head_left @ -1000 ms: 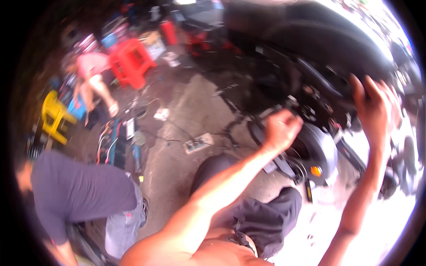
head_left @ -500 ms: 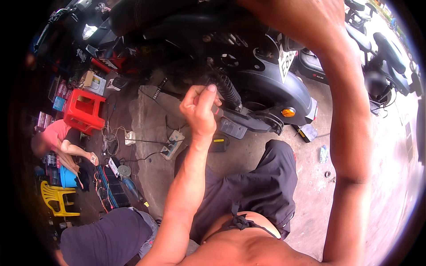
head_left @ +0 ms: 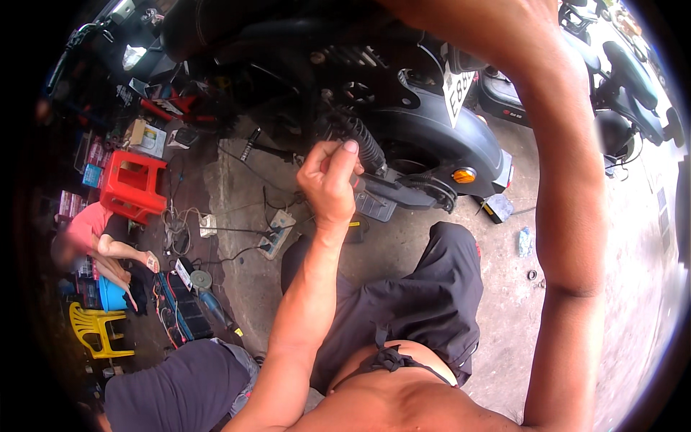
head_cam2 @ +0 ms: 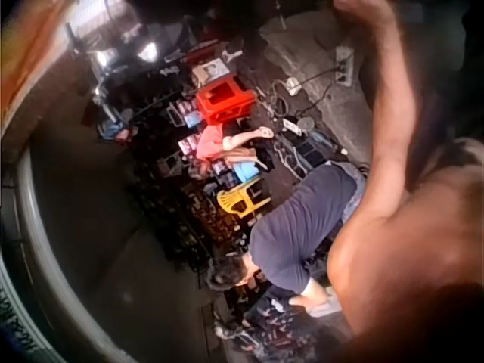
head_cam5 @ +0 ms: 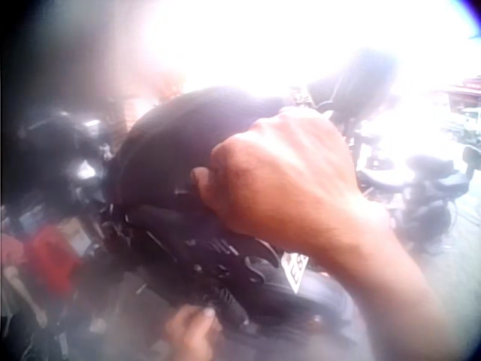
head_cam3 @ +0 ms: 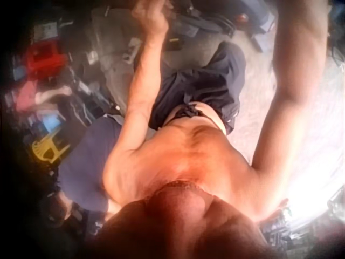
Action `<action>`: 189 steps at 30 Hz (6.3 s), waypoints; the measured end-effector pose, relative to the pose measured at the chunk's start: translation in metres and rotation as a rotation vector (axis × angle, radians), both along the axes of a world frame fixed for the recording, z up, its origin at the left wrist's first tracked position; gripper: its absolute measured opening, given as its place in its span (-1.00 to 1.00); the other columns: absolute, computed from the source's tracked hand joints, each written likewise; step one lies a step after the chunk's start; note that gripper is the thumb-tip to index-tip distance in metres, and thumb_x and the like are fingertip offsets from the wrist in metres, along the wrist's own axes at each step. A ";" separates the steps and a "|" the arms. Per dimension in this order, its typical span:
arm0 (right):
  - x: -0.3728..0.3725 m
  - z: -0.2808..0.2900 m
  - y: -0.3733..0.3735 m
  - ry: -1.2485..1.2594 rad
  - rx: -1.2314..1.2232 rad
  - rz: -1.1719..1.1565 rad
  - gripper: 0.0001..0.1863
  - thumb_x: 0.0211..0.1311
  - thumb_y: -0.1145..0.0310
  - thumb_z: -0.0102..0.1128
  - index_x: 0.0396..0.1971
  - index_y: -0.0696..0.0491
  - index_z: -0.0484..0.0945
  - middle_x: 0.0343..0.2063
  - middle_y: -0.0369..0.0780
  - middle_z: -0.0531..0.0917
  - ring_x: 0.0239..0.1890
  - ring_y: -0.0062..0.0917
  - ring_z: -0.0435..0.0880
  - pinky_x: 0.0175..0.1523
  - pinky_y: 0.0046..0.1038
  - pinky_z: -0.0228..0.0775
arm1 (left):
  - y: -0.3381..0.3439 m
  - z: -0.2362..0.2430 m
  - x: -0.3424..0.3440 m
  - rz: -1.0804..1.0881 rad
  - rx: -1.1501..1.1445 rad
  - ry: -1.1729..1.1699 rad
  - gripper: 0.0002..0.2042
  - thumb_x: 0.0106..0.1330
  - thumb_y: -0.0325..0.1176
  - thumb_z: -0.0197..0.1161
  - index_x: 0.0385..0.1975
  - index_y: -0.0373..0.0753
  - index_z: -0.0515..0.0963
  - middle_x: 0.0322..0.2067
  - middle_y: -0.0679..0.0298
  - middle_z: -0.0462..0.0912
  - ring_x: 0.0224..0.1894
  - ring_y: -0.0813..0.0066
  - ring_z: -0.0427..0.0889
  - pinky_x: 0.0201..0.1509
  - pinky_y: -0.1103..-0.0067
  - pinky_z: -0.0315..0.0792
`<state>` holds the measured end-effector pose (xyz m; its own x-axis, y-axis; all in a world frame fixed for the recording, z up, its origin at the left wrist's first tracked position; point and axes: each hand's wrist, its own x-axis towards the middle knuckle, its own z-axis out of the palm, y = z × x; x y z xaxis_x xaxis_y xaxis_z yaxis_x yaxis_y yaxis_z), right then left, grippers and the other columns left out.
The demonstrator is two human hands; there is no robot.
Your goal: The person repairs electric scooters by unscrewing, fitting, and fastening plastic covers and components using a screwdriver and by hand.
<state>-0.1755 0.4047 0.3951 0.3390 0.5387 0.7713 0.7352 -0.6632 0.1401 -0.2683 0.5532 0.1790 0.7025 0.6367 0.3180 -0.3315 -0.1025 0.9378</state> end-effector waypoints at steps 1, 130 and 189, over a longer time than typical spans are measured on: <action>-0.002 0.002 -0.001 0.054 0.000 0.047 -0.62 0.07 0.14 0.18 -0.82 0.04 0.56 -0.82 -0.15 0.51 -0.69 -0.28 0.56 -0.50 -0.30 0.39 | 0.000 -0.001 0.001 0.000 -0.011 -0.007 -0.86 0.17 -0.48 0.16 -0.59 -0.36 0.44 -0.71 0.24 0.50 -0.66 0.53 0.46 -0.48 0.62 0.37; 0.016 -0.014 0.008 -0.213 0.076 0.151 -0.68 -0.01 0.19 0.28 -0.82 -0.01 0.46 -0.82 -0.26 0.53 -0.66 -0.45 0.53 -0.37 -0.42 0.29 | -0.013 0.019 0.029 -0.752 0.115 0.369 -0.86 0.12 -0.42 0.23 -0.62 -0.29 0.49 -0.67 0.44 0.46 -0.61 0.77 0.34 -0.54 0.70 0.20; 0.009 -0.012 0.011 -0.225 0.059 0.105 -0.65 0.05 0.19 0.27 -0.80 -0.04 0.40 -0.80 -0.32 0.48 -0.64 -0.46 0.47 -0.34 -0.40 0.28 | -0.023 0.035 -0.009 -0.095 0.031 -0.058 -0.82 0.16 -0.45 0.31 -0.59 -0.28 0.44 -0.69 0.52 0.35 -0.61 0.83 0.25 -0.58 0.75 0.15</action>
<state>-0.1664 0.4157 0.3828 0.0998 0.5139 0.8520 0.7552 -0.5967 0.2714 -0.2774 0.5306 0.2141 0.7389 0.5575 0.3785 -0.3946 -0.0972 0.9137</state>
